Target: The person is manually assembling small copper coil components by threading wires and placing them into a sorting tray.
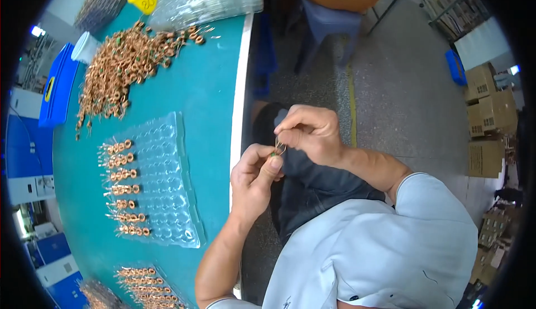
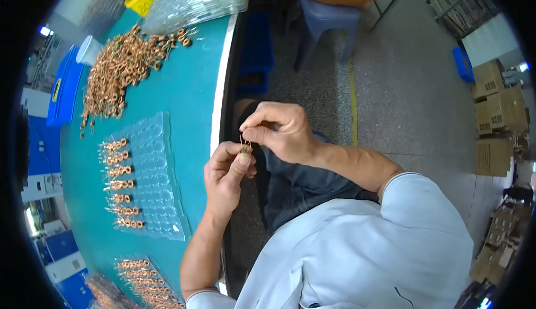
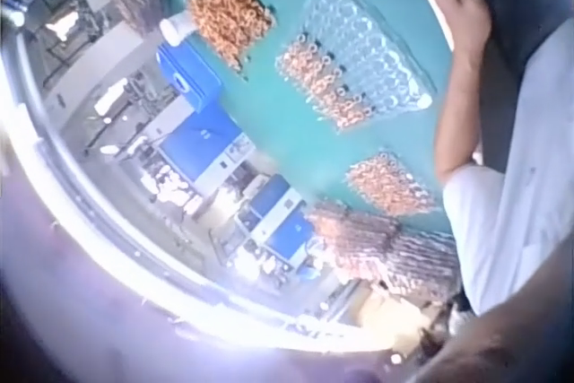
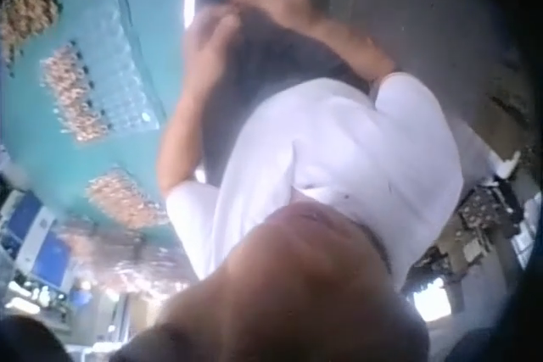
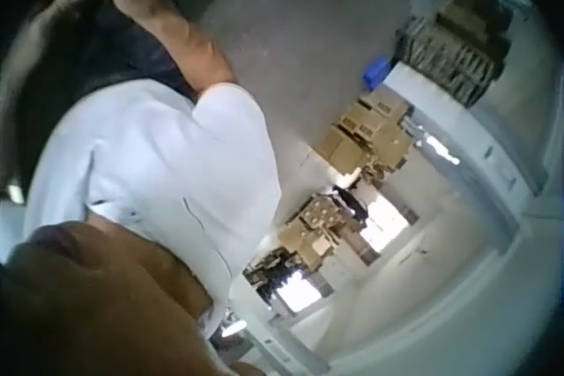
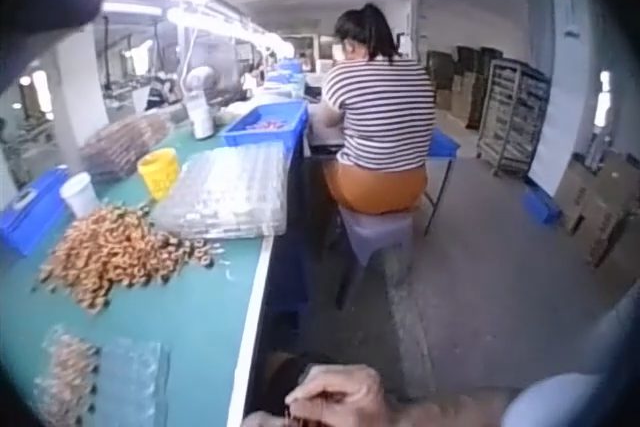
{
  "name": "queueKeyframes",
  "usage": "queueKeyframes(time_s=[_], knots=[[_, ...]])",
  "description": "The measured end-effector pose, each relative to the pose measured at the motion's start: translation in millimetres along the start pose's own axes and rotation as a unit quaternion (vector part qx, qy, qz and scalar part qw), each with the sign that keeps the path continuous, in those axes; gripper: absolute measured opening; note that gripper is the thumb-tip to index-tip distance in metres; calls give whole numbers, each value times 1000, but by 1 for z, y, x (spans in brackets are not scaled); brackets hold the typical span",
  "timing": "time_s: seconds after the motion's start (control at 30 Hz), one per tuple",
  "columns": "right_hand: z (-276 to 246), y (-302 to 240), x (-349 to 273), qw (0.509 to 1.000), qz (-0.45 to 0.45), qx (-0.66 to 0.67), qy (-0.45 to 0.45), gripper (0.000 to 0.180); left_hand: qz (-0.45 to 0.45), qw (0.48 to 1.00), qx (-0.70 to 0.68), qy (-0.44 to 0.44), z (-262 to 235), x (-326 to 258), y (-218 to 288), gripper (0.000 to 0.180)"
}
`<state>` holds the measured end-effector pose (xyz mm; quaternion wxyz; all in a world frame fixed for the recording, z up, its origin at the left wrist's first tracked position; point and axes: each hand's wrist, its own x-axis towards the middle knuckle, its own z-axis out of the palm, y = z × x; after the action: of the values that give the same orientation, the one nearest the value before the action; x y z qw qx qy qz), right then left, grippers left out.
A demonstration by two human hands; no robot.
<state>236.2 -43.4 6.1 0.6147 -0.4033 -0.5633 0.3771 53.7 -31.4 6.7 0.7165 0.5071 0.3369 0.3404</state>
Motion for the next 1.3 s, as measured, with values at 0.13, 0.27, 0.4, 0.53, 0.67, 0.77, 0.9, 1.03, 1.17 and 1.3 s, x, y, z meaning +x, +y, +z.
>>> queueKeyframes(time_s=[0.13, 0.27, 0.4, 0.53, 0.67, 0.77, 0.9, 1.03, 1.17, 1.3], knots=[[3, -3, 16, 996, 49, -5, 78, 9, -11, 998, -52, 21, -7, 1, -4, 18], [-20, 3, 35, 986, 52, 76, 140, 16, -3, 988, -130, 80, -8, 2, -3, 24], [-2, 4, 5, 985, 161, 55, -38, 27, 21, 988, -131, 76, -7, 11, -3, 27], [4, 24, 2, 992, 119, -12, -50, 32, 44, 995, -59, 70, -3, 19, -6, 22], [-3, 19, 10, 991, 86, -94, -47, 23, 54, 995, -37, 77, 1, 25, -10, 22], [-10, 19, 15, 985, 61, -139, -76, 20, 51, 996, -35, 70, 3, 28, -12, 21], [-12, 16, 15, 975, -23, -206, -82, 12, 61, 997, -10, 48, 3, 24, -6, 19], [-10, 17, -7, 957, -59, -264, -108, 14, 64, 995, 26, 71, -3, 10, -17, 13], [-7, 9, -15, 960, -15, -255, -117, 14, 72, 992, 64, 79, -4, 7, -17, 12], [4, 12, -27, 991, 17, -116, -58, 19, 36, 994, -3, 99, 2, 3, -9, 8]])
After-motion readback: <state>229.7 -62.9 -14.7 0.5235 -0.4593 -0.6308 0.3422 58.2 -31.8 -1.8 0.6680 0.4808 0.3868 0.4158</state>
